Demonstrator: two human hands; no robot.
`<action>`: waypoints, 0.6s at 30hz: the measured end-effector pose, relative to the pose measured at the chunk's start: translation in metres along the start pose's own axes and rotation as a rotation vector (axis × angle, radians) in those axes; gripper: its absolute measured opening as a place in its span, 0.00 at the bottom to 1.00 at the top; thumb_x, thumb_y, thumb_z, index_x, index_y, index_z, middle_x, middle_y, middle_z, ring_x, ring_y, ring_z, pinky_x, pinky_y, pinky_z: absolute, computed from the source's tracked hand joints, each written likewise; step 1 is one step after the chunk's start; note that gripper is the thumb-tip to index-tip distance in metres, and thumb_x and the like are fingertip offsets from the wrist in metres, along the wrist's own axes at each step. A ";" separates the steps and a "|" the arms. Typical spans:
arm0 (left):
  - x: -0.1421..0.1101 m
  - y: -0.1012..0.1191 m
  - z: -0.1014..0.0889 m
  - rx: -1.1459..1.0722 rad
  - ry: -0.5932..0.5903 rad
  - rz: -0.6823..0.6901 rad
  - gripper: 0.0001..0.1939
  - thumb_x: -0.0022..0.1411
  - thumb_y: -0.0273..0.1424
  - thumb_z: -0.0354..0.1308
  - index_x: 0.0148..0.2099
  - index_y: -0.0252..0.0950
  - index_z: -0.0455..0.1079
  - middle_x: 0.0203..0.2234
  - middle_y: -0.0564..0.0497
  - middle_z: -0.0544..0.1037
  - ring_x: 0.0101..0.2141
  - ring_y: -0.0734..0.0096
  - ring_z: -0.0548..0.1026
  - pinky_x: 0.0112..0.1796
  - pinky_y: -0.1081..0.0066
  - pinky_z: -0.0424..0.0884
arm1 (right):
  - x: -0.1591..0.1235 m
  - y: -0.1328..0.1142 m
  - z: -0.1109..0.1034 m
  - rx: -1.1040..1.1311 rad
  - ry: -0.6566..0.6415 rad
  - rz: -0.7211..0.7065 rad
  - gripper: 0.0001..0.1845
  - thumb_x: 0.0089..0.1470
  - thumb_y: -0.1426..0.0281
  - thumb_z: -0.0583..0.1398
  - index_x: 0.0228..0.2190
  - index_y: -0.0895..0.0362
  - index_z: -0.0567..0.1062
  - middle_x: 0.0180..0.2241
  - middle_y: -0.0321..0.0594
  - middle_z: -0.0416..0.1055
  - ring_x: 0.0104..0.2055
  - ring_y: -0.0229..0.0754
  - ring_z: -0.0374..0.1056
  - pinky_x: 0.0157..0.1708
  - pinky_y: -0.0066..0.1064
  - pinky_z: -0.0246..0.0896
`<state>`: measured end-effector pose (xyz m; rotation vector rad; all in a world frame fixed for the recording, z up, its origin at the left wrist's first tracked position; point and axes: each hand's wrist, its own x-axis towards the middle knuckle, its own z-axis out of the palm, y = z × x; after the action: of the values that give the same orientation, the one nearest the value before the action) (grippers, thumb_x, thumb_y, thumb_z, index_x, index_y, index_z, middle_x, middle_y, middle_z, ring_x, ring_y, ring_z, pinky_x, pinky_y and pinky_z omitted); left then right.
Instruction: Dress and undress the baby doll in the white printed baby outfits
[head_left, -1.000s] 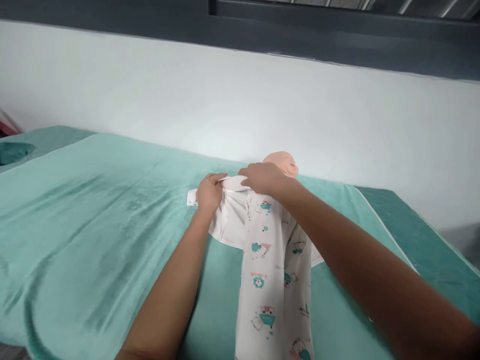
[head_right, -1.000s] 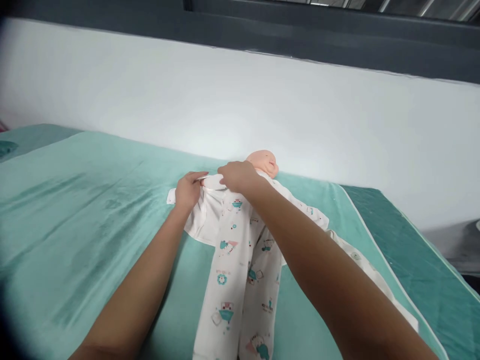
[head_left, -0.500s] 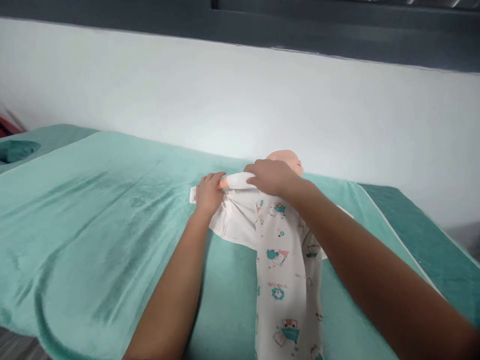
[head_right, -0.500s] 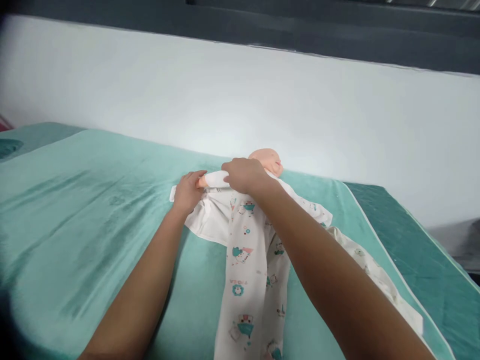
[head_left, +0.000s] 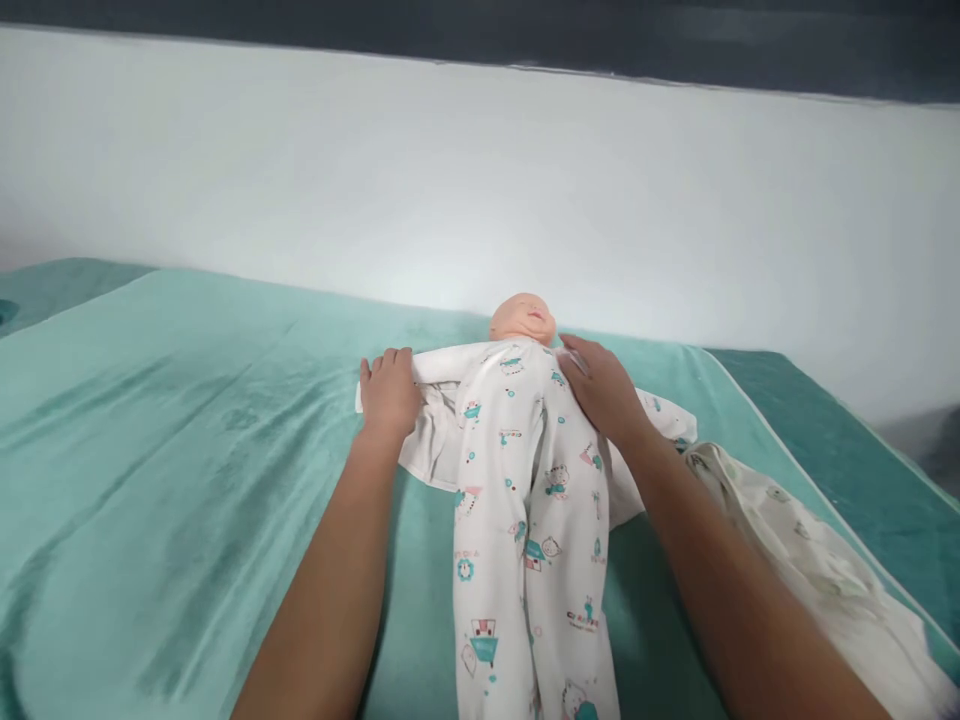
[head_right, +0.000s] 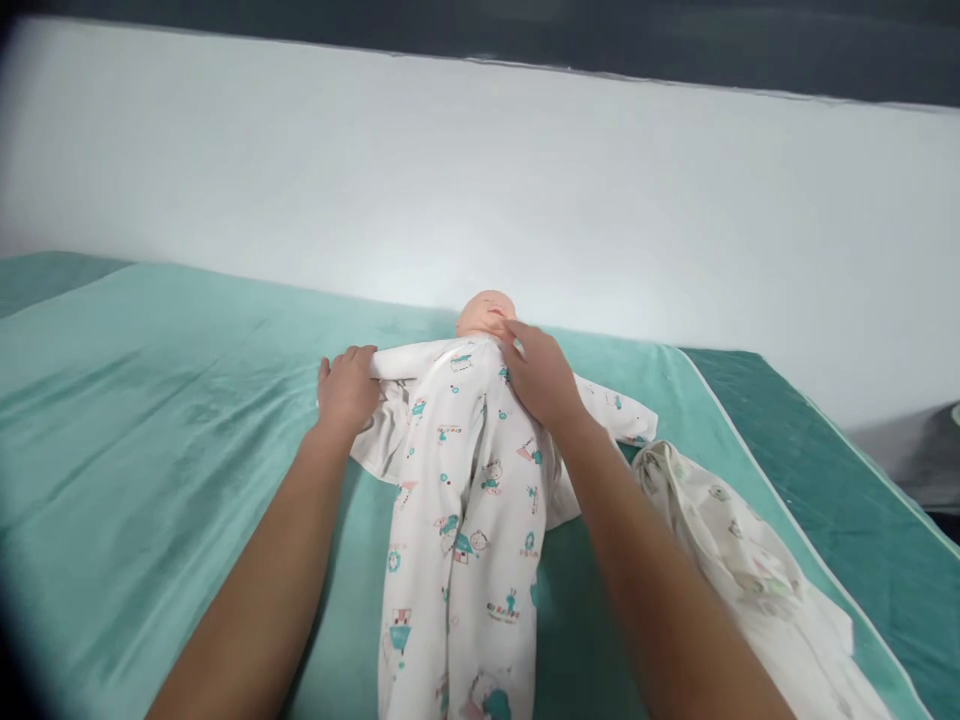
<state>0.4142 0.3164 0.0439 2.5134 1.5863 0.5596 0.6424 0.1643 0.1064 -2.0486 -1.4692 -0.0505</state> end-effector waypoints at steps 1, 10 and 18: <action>0.000 0.001 0.000 -0.010 0.003 0.019 0.30 0.61 0.19 0.49 0.64 0.37 0.65 0.59 0.39 0.73 0.61 0.46 0.69 0.67 0.44 0.51 | -0.014 0.019 -0.001 -0.026 0.031 0.058 0.25 0.64 0.66 0.51 0.59 0.56 0.72 0.58 0.50 0.73 0.59 0.56 0.67 0.58 0.48 0.61; -0.021 0.087 -0.048 -0.676 -0.091 0.406 0.20 0.66 0.29 0.48 0.57 0.40 0.72 0.57 0.48 0.77 0.57 0.62 0.73 0.59 0.61 0.69 | -0.047 0.059 0.009 -0.067 0.160 0.100 0.24 0.61 0.70 0.52 0.56 0.54 0.74 0.56 0.47 0.75 0.59 0.55 0.68 0.61 0.51 0.57; 0.003 0.206 -0.058 0.097 -0.549 0.618 0.14 0.62 0.31 0.55 0.46 0.35 0.78 0.39 0.41 0.83 0.41 0.52 0.80 0.40 0.60 0.73 | -0.039 0.062 0.002 -0.169 0.062 0.190 0.30 0.56 0.78 0.52 0.56 0.48 0.73 0.56 0.42 0.75 0.53 0.53 0.71 0.50 0.42 0.63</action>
<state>0.5686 0.2215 0.1585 2.8634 0.6600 -0.1752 0.6806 0.1196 0.0629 -2.2924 -1.2639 -0.1648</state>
